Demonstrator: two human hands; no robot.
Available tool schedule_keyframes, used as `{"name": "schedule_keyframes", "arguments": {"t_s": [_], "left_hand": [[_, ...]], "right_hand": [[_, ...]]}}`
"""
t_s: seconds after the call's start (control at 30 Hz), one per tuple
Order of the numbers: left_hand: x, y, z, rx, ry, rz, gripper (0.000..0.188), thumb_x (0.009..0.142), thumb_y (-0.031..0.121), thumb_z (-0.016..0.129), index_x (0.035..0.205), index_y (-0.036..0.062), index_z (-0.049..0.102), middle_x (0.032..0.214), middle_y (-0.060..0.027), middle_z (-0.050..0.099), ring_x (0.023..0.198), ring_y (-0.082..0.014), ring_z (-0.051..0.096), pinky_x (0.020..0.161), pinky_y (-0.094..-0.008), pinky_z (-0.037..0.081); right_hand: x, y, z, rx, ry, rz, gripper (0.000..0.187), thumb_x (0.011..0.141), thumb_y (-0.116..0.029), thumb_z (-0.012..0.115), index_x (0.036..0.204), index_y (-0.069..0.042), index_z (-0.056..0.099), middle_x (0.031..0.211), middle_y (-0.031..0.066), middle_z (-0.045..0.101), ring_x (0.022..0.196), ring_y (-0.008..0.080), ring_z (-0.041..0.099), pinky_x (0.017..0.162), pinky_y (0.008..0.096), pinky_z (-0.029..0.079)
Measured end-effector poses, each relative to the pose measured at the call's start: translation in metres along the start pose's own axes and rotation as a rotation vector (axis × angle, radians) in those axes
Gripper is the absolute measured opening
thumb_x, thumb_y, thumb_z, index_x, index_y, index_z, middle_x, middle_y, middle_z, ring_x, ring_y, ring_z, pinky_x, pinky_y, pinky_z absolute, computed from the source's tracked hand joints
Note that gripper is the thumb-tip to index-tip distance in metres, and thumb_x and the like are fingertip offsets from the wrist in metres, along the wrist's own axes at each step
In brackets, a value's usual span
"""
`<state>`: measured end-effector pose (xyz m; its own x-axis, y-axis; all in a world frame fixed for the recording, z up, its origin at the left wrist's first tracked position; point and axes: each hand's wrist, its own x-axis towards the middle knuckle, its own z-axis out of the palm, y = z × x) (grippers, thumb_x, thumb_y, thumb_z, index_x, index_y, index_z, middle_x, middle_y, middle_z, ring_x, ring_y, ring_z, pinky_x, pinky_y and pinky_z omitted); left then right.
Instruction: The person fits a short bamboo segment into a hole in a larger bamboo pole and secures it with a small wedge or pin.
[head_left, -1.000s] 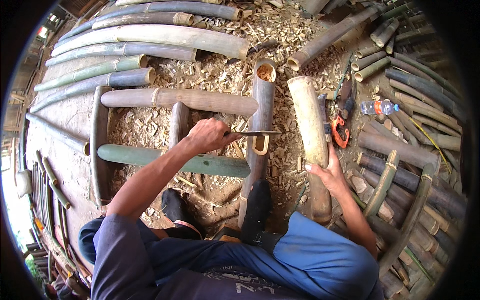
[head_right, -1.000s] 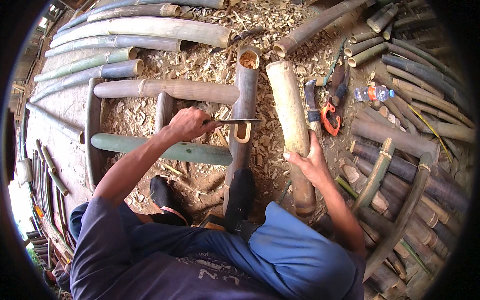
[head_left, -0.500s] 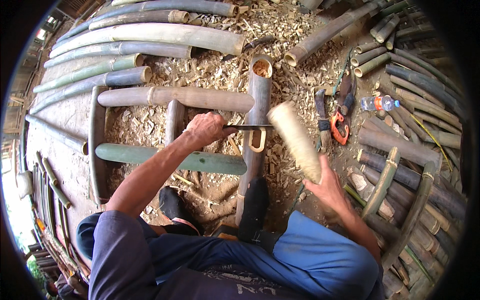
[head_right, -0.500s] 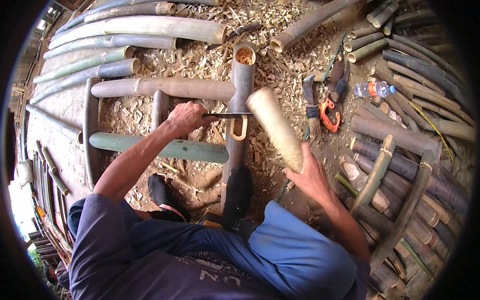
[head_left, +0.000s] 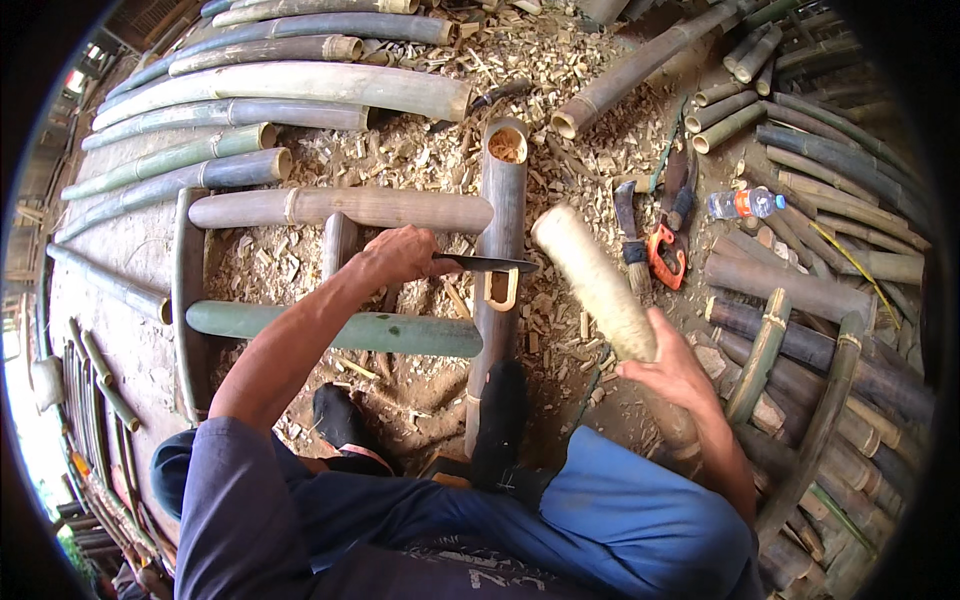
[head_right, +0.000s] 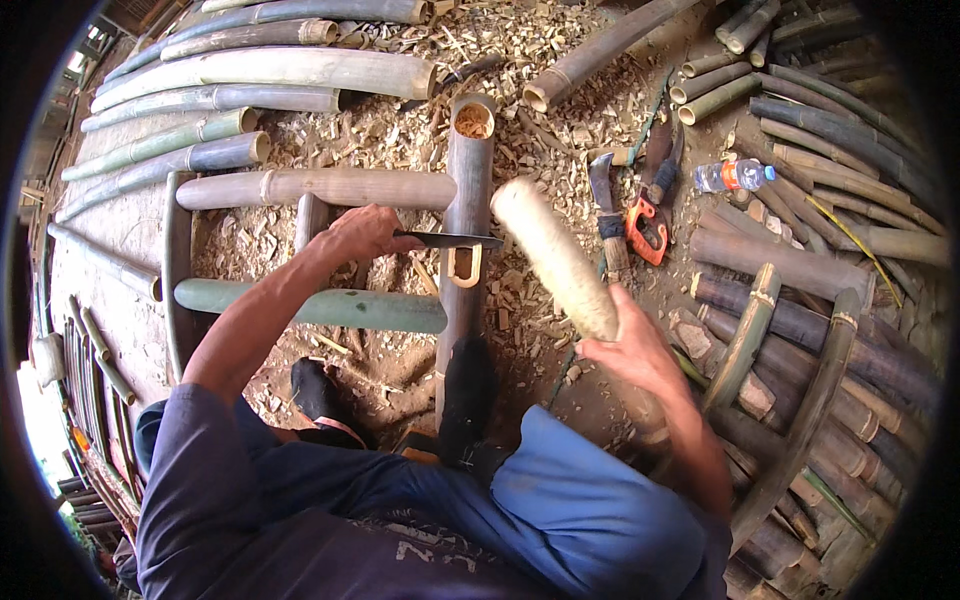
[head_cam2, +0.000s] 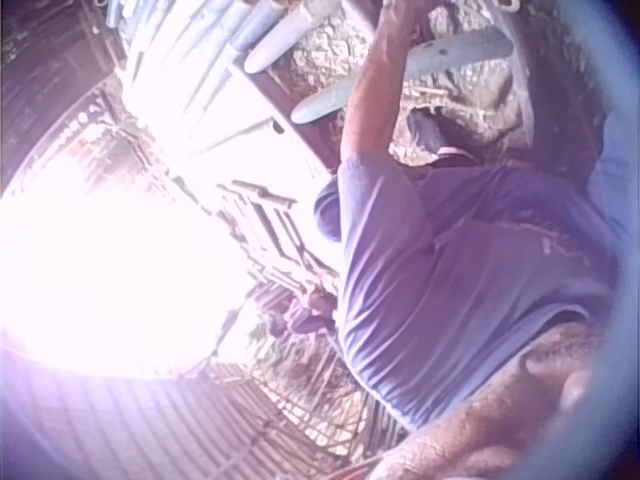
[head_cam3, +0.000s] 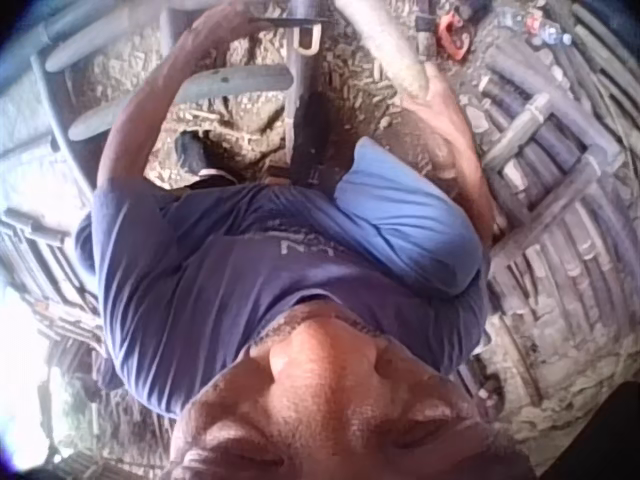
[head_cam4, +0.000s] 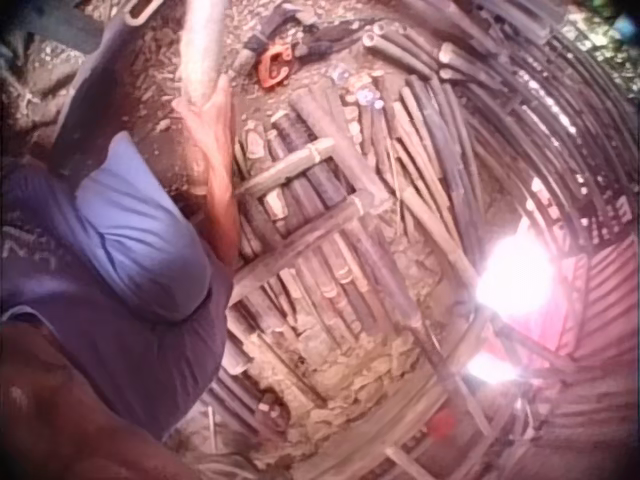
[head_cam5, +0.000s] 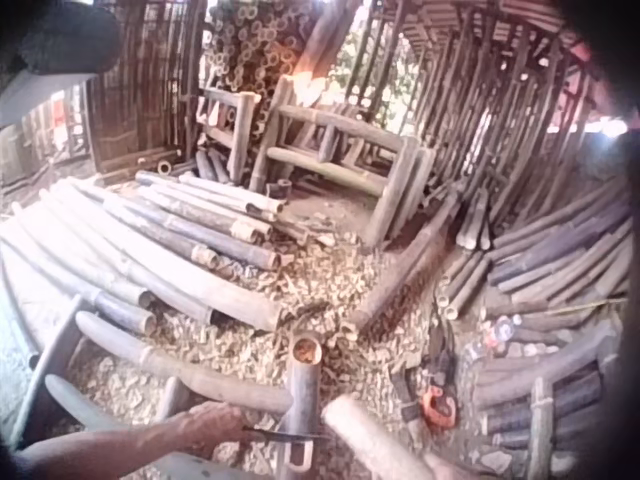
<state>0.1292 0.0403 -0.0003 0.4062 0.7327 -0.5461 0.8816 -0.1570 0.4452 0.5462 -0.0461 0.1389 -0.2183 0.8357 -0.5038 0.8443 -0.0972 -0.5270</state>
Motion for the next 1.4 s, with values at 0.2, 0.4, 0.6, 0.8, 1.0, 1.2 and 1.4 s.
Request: {"name": "schedule_keyframes", "arguments": {"t_s": [0.2, 0.4, 0.6, 0.8, 1.0, 1.2, 1.4], "left_hand": [[0.012, -0.017, 0.016, -0.019, 0.12, 0.134, 0.078, 0.092, 0.075, 0.064, 0.073, -0.0008, 0.071, 0.062, -0.0204, 0.063, 0.063, -0.0392, 0.066, 0.064, -0.0515, 0.055], [0.033, -0.029, -0.001, -0.292, -0.387, -0.087, 0.067, 0.091, 0.068, 0.071, 0.076, 0.0032, 0.077, 0.06, -0.0093, 0.066, 0.054, -0.0235, 0.064, 0.054, -0.0408, 0.052], [0.015, -0.016, 0.004, -0.036, -0.146, -0.024, 0.045, 0.09, 0.053, 0.078, 0.099, 0.009, 0.082, 0.075, -0.0074, 0.074, 0.064, -0.0193, 0.069, 0.062, -0.0394, 0.057], [-0.031, -0.012, 0.051, 0.158, 0.372, 0.127, 0.034, 0.094, 0.044, 0.074, 0.103, 0.0113, 0.071, 0.084, -0.0114, 0.072, 0.079, -0.0336, 0.074, 0.076, -0.0482, 0.058], [-0.049, 0.007, 0.056, 0.031, 0.498, 0.218, 0.034, 0.085, 0.035, 0.081, 0.103, 0.0104, 0.065, 0.09, -0.0099, 0.069, 0.085, -0.0345, 0.072, 0.08, -0.0484, 0.056], [-0.069, 0.009, 0.058, 0.1, 0.235, 0.114, 0.031, 0.088, 0.03, 0.077, 0.108, 0.0082, 0.067, 0.093, -0.0156, 0.075, 0.086, -0.0371, 0.076, 0.076, -0.0512, 0.06], [-0.062, 0.009, 0.064, 0.228, 0.102, 0.044, 0.016, 0.094, 0.012, 0.059, 0.105, 0.0036, 0.068, 0.092, -0.0218, 0.076, 0.081, -0.0368, 0.078, 0.073, -0.051, 0.061]], "right_hand": [[-0.001, 0.008, 0.035, 0.291, 0.153, 0.005, 0.08, 0.077, -0.028, 0.084, 0.138, 0.006, 0.044, 0.114, 0.022, 0.066, 0.104, 0.0296, 0.067, 0.097, 0.0438, 0.054], [0.005, -0.006, -0.001, 0.127, -0.074, 0.101, 0.087, 0.074, -0.021, 0.086, 0.147, 0.003, 0.044, 0.127, 0.0179, 0.064, 0.114, 0.0283, 0.064, 0.104, 0.039, 0.051], [0.0, 0.027, 0.025, 0.702, 0.144, 0.081, 0.087, 0.076, -0.007, 0.078, 0.153, 0.001, 0.039, 0.13, 0.009, 0.06, 0.115, 0.0201, 0.06, 0.102, 0.038, 0.051], [0.007, 0.037, 0.034, 0.587, 0.164, 0.017, 0.08, 0.077, -0.014, 0.081, 0.147, 0.001, 0.046, 0.126, 0.0092, 0.062, 0.112, 0.0191, 0.06, 0.099, 0.0364, 0.051], [0.01, 0.034, 0.029, 0.393, 0.13, -0.065, 0.084, 0.077, -0.025, 0.089, 0.145, 0.002, 0.047, 0.129, 0.0125, 0.064, 0.116, 0.0214, 0.062, 0.101, 0.037, 0.05], [0.011, 0.008, 0.02, 0.095, 0.002, -0.049, 0.083, 0.075, -0.029, 0.093, 0.14, 0.0, 0.052, 0.123, 0.0208, 0.067, 0.106, 0.0323, 0.07, 0.095, 0.0421, 0.055], [0.012, 0.016, 0.011, -0.368, -0.005, -0.478, 0.085, 0.067, -0.028, 0.096, 0.138, -0.004, 0.055, 0.115, 0.0185, 0.066, 0.1, 0.0364, 0.07, 0.089, 0.0456, 0.056]]}}
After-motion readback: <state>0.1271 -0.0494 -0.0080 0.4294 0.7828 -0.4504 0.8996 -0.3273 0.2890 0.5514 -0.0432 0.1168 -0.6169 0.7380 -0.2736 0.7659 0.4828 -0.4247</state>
